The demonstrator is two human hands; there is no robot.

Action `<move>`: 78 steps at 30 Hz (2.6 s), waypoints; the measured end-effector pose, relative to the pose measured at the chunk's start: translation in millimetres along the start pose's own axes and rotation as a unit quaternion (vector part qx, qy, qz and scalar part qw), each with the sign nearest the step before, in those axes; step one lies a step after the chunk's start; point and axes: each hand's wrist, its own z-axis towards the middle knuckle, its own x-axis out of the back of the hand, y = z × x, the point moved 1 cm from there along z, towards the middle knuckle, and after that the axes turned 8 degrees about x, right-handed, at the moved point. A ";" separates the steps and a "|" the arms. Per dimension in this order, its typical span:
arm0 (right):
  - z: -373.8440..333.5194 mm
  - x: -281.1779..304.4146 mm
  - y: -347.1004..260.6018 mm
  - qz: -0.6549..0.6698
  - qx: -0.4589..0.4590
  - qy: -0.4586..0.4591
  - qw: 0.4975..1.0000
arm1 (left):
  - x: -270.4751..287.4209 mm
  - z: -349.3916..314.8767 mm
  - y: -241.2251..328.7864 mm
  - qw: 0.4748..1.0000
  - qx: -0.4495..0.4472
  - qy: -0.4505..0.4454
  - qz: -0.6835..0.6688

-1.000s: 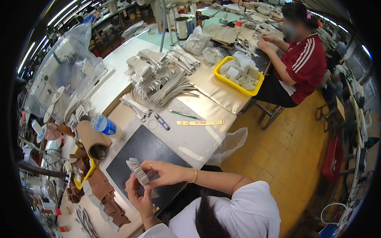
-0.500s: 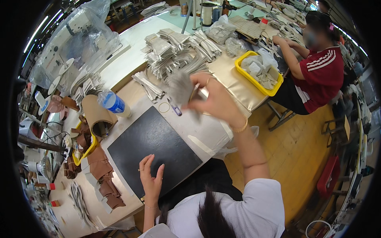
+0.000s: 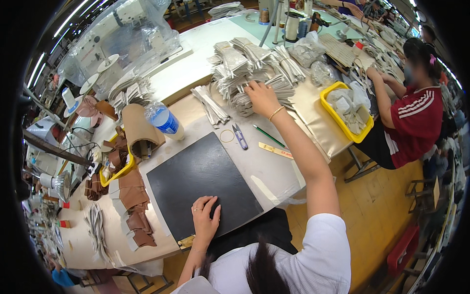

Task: The person gathers white fabric strips, aligns them on a black cutting mat, and uses a ruler and pencil to mark measurements on the strips. The marked strips are then gathered and placed into a yellow bin.

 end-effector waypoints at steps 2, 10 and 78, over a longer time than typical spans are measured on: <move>-1.0 -4.7 -1.5 0.016 -0.010 0.001 1.000 | 0.8 0.2 0.0 1.000 0.004 0.002 0.000; -29.9 -21.5 -22.6 -0.083 -0.055 0.114 0.988 | -0.9 0.1 -1.0 1.000 0.002 0.000 0.004; -136.1 38.6 -272.2 0.879 -0.046 -0.280 0.383 | 32.1 21.5 -19.9 0.697 0.215 -0.175 -0.662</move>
